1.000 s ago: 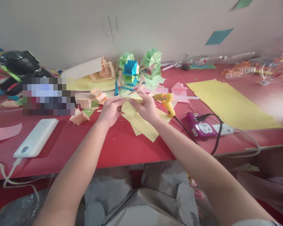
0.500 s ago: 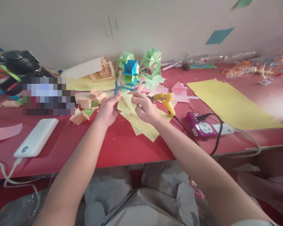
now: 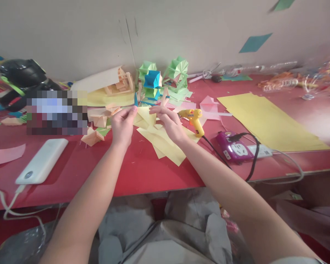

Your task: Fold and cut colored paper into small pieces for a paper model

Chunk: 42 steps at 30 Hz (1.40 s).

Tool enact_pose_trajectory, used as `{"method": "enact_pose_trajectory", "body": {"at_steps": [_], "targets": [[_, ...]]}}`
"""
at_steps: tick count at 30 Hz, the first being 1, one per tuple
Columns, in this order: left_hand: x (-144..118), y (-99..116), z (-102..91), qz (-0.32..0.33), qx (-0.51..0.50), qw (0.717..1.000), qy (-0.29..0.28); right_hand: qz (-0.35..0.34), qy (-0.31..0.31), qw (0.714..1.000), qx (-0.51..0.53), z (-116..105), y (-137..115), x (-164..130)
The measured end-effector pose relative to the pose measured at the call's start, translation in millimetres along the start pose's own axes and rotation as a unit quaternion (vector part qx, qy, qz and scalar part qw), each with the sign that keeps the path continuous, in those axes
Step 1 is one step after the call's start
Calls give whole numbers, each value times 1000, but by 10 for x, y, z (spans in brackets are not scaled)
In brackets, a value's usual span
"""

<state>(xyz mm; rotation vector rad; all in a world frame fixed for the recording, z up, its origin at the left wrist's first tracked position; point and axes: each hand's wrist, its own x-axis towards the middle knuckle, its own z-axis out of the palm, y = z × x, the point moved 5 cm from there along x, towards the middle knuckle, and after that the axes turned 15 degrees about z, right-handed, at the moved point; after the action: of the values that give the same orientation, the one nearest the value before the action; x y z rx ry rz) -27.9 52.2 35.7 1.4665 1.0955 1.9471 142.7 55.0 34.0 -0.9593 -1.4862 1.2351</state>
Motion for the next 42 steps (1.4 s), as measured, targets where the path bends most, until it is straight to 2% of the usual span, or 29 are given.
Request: {"method": "enact_pose_trajectory", "body": {"at_steps": [3, 7, 11, 16, 19, 22, 28, 31, 37, 42], "targets": [[-15, 27, 1, 43, 24, 999, -9, 21, 20, 999, 19, 2, 46, 23], [-30, -8, 14, 17, 22, 998, -48, 41, 58, 995, 64, -75, 161, 88], [-43, -29, 59, -44, 3, 992, -120, 61, 15, 995, 72, -121, 203, 137], [-93, 51, 135, -53, 43, 969, -236, 24, -24, 999, -35, -105, 100, 113], [-126, 39, 145, -73, 61, 957, -273, 6, -59, 997, -47, -56, 66, 89], [-130, 32, 146, -65, 71, 951, -295, 5, -64, 997, -48, -47, 69, 89], [-90, 95, 127, -5, 101, 952, -288, 29, -63, 997, -33, -81, 94, 107], [-70, 99, 108, 12, 103, 959, -265, 35, -17, 998, -38, -99, 86, 106], [-29, 79, 27, 37, 134, 979, -150, 32, 141, 989, -44, -135, 30, 28], [-55, 97, 50, 49, 124, 983, -125, 39, 142, 986, -84, -66, 24, -14]]}}
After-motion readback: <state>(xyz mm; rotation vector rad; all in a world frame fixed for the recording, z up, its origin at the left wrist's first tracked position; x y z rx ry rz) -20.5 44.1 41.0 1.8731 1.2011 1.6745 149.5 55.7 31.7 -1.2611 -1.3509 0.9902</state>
